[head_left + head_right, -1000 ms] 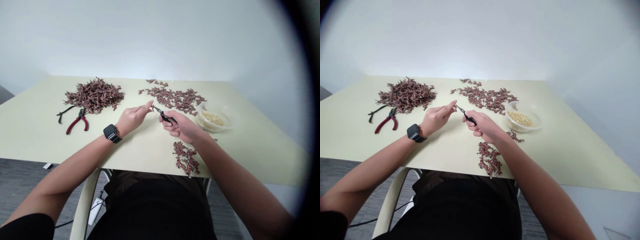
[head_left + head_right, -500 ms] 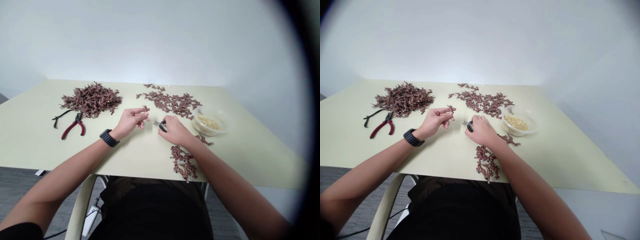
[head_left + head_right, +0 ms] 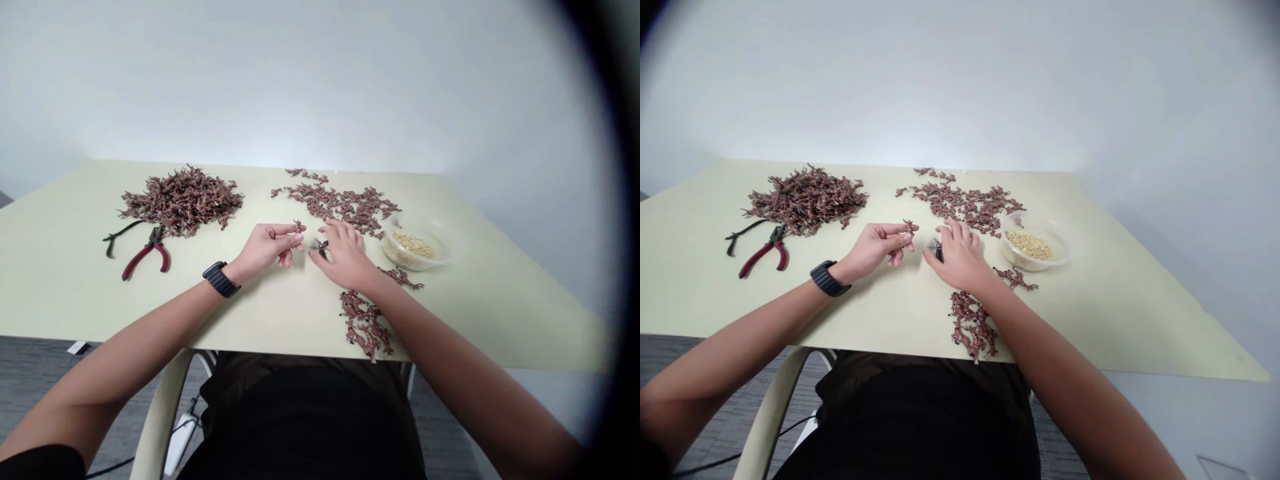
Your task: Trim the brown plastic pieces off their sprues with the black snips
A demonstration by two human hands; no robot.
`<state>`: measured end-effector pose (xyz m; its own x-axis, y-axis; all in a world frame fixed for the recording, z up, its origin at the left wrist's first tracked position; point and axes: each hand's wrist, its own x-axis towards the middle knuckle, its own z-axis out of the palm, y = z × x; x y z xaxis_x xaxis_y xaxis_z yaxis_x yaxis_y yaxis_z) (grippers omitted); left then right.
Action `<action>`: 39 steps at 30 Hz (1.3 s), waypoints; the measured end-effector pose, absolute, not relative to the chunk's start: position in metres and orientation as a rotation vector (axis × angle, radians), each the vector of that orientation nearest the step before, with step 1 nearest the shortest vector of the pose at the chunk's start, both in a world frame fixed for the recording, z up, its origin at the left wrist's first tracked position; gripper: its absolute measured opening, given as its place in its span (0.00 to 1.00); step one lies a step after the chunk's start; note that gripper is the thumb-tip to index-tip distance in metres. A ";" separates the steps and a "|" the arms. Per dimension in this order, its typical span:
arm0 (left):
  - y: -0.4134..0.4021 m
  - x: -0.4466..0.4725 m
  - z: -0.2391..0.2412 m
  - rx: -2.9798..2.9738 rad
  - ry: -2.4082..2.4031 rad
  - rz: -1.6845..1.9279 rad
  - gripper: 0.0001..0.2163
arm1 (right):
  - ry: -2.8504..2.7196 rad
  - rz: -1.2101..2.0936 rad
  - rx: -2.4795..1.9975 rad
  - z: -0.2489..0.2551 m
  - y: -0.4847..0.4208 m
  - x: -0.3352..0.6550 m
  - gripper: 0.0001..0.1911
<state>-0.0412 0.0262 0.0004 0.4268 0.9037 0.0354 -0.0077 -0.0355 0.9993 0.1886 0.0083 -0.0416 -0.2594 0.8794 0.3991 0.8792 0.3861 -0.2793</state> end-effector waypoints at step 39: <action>0.010 -0.032 0.001 1.753 0.885 0.792 0.19 | -1.884 0.567 -1.151 0.001 -0.006 0.178 0.08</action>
<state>-0.0324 0.0105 0.0007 0.5222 0.8452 0.1139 0.2063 -0.2548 0.9447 0.1775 -0.0056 0.0010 -0.2299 0.8779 0.4200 0.5004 0.4767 -0.7227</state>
